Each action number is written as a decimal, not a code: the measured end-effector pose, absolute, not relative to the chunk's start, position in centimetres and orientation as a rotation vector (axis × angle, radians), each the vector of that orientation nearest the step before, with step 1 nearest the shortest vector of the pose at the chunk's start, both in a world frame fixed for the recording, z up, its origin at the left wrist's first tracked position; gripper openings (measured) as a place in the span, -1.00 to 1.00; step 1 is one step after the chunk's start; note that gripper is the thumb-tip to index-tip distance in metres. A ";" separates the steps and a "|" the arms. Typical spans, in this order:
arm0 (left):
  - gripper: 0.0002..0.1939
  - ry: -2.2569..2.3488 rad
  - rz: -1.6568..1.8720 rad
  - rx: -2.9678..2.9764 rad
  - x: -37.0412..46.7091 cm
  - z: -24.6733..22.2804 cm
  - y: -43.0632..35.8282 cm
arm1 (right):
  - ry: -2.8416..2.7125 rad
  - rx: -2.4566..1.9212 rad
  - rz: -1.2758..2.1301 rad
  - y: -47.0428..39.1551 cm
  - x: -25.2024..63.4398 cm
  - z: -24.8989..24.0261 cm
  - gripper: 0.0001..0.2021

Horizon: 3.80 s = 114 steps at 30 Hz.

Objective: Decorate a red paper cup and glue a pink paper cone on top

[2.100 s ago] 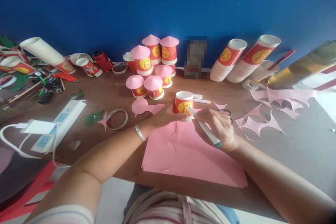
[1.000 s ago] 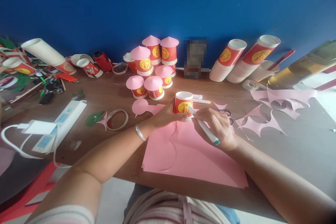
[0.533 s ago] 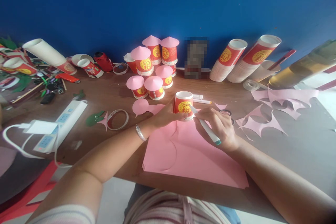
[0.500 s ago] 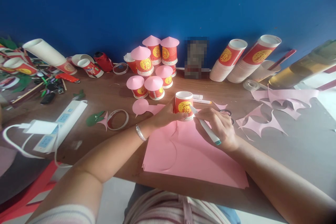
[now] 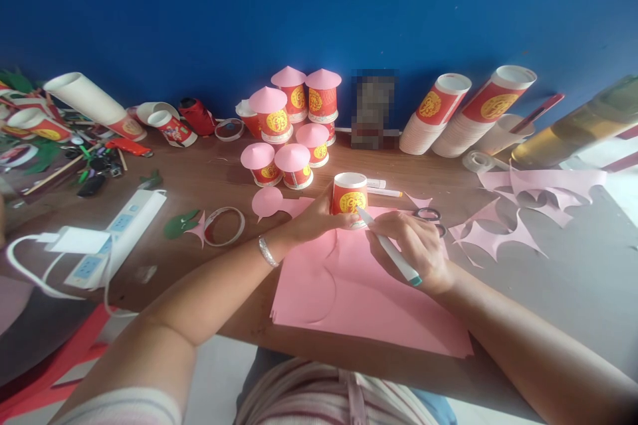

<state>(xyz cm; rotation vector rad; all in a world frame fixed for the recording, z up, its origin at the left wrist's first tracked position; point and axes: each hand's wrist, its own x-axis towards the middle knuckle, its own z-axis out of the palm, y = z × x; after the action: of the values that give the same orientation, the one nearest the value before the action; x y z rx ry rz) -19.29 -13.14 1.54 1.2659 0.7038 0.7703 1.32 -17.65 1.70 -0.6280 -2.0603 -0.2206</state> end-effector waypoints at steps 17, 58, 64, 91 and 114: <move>-0.48 0.683 0.801 1.317 -19.3 0.3 -12.9 | -2.084 -0.689 -0.267 -17.7 1.4 1.8 -0.75; -0.51 0.730 0.798 1.327 -19.2 0.7 -13.1 | -2.133 -0.661 -0.180 -17.8 1.3 1.6 -0.69; -0.52 0.768 0.804 1.301 -19.2 1.1 -13.2 | -2.122 -0.654 -0.204 -17.7 1.4 1.6 -0.65; -0.56 0.732 0.783 1.282 -19.4 1.1 -13.1 | -2.109 -0.697 -0.207 -17.7 1.8 1.7 -0.73; -0.58 0.725 0.799 1.285 -19.3 1.2 -13.1 | -2.094 -0.642 -0.201 -17.8 1.4 1.8 -0.73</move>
<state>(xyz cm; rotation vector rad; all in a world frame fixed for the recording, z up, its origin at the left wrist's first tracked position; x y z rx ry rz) -19.28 -13.08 1.16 1.2852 0.7246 0.7993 1.41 -17.77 1.76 -0.6423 -2.0938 -0.2007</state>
